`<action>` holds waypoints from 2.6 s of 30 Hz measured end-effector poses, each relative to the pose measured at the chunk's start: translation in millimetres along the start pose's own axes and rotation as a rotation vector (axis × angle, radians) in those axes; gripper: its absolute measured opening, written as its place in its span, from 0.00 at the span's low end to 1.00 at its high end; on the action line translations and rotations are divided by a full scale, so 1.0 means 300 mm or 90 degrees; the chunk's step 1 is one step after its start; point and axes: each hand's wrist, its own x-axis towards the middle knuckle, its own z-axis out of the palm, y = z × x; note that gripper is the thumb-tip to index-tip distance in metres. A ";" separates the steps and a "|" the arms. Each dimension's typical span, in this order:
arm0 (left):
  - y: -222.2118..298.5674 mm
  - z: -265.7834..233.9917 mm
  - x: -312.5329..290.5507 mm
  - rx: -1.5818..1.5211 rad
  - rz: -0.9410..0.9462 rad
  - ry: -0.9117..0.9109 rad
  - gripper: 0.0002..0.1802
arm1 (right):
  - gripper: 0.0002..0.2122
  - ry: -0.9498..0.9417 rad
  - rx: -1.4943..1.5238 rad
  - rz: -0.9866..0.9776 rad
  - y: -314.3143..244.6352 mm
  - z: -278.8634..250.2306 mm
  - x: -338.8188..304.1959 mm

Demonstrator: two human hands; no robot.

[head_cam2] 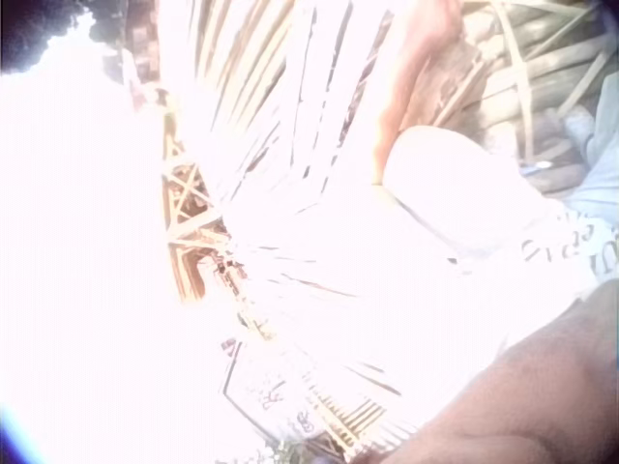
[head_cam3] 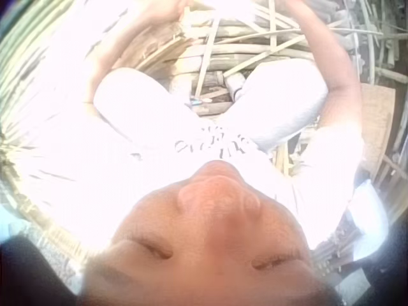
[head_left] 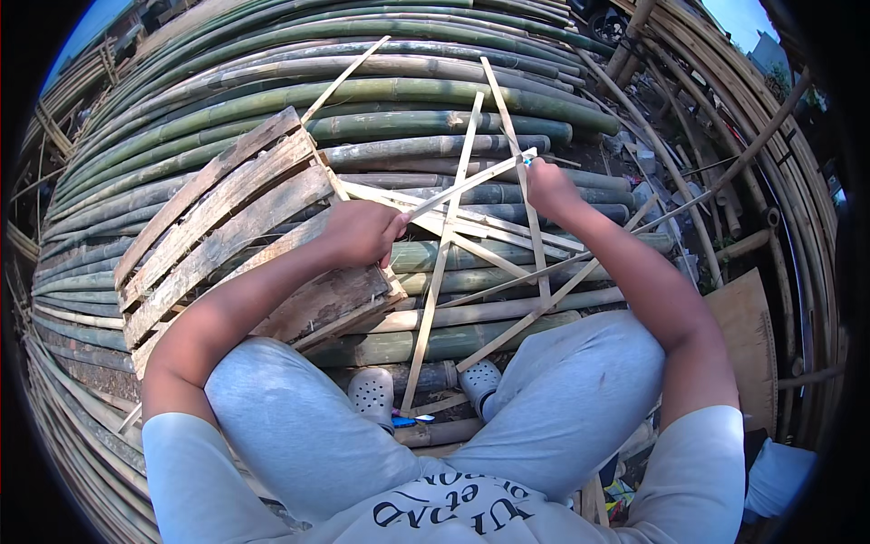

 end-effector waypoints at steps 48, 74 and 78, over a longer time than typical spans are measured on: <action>-0.007 -0.001 -0.019 -0.097 -0.027 0.026 0.27 | 0.11 -0.035 -0.025 -0.175 -0.346 -0.068 -0.101; -0.010 -0.008 -0.017 -0.150 -0.003 0.051 0.27 | 0.14 0.041 -0.037 -0.278 -0.306 -0.050 -0.072; -0.005 0.009 0.003 -0.137 -0.019 0.065 0.27 | 0.14 0.070 -0.080 -0.316 -0.285 -0.045 -0.037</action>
